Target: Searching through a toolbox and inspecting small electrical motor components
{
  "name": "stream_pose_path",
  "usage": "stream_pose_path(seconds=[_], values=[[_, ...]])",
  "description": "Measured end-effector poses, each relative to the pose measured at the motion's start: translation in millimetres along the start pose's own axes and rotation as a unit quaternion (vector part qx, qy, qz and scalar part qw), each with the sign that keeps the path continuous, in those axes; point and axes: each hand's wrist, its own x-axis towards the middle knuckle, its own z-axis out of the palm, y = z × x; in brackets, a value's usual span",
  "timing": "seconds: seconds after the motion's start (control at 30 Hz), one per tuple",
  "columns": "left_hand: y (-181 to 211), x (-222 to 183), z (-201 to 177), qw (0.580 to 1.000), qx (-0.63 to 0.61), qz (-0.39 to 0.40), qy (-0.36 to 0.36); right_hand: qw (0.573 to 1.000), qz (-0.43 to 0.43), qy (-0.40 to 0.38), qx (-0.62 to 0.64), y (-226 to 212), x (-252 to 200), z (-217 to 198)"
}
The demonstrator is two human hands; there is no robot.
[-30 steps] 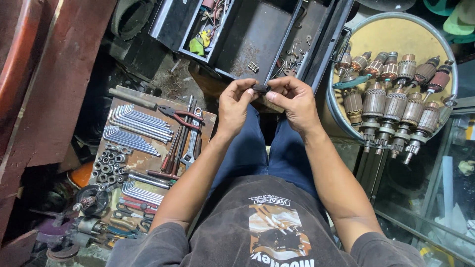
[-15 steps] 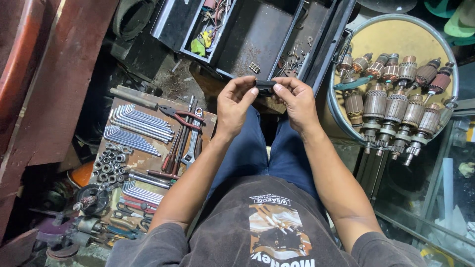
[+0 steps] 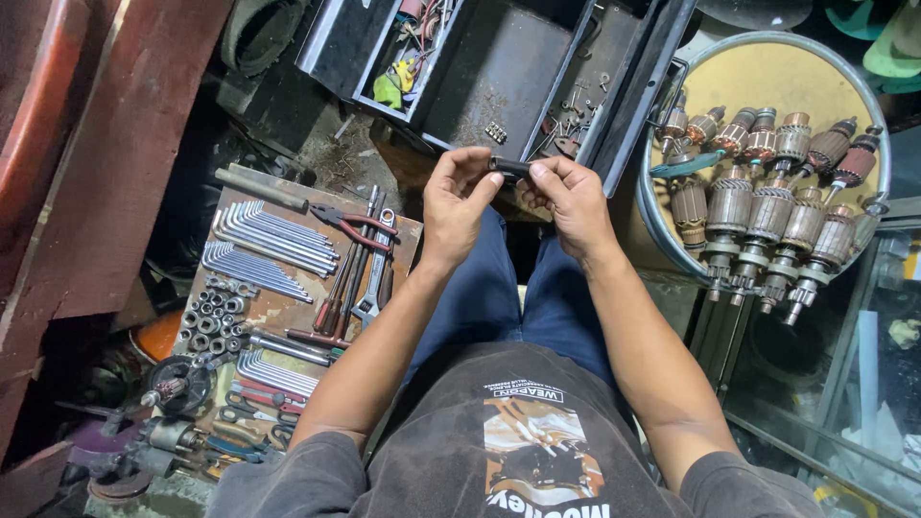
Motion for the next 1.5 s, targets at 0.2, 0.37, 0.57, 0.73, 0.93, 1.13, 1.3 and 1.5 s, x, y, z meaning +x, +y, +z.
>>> stream_pose_path(seconds=[0.2, 0.37, 0.57, 0.73, 0.93, 1.13, 1.3, 1.5], values=[[6.0, -1.4, 2.6, 1.0, 0.004, -0.005, -0.001, 1.0, 0.013, -0.003, 0.002, 5.1, 4.0, 1.8], [-3.0, -0.8, 3.0, 1.0, 0.001, -0.008, 0.004, 1.0, 0.027, -0.002, 0.006, 7.9, 3.0, 4.6], [-5.2, -1.1, 4.2, 1.0, 0.0, -0.013, 0.001, 0.999, 0.039, -0.005, -0.005, 8.6, 4.0, 8.6], [-7.6, 3.3, -4.9, 1.0, -0.011, 0.003, 0.02, 0.999, 0.038, 0.001, -0.009, 2.1, 2.6, 11.0], [-3.2, 6.7, -17.8, 0.998, 0.01, 0.018, 0.062, 0.999, 0.027, 0.032, -0.002, -0.1, 9.1, -4.8], [-0.3, 4.9, -14.5, 0.996, 0.072, 0.034, 0.028, 1.0, 0.001, 0.003, -0.026, -5.2, 3.7, 5.9], [-1.1, 4.0, -10.8, 0.994, 0.096, 0.051, -0.016, 0.999, -0.009, -0.041, -0.026, -4.9, 2.2, 12.7], [-1.0, -1.4, -0.9, 0.999, 0.03, -0.009, -0.008, 0.99, -0.037, -0.053, -0.127, -19.0, -0.4, 19.7]])
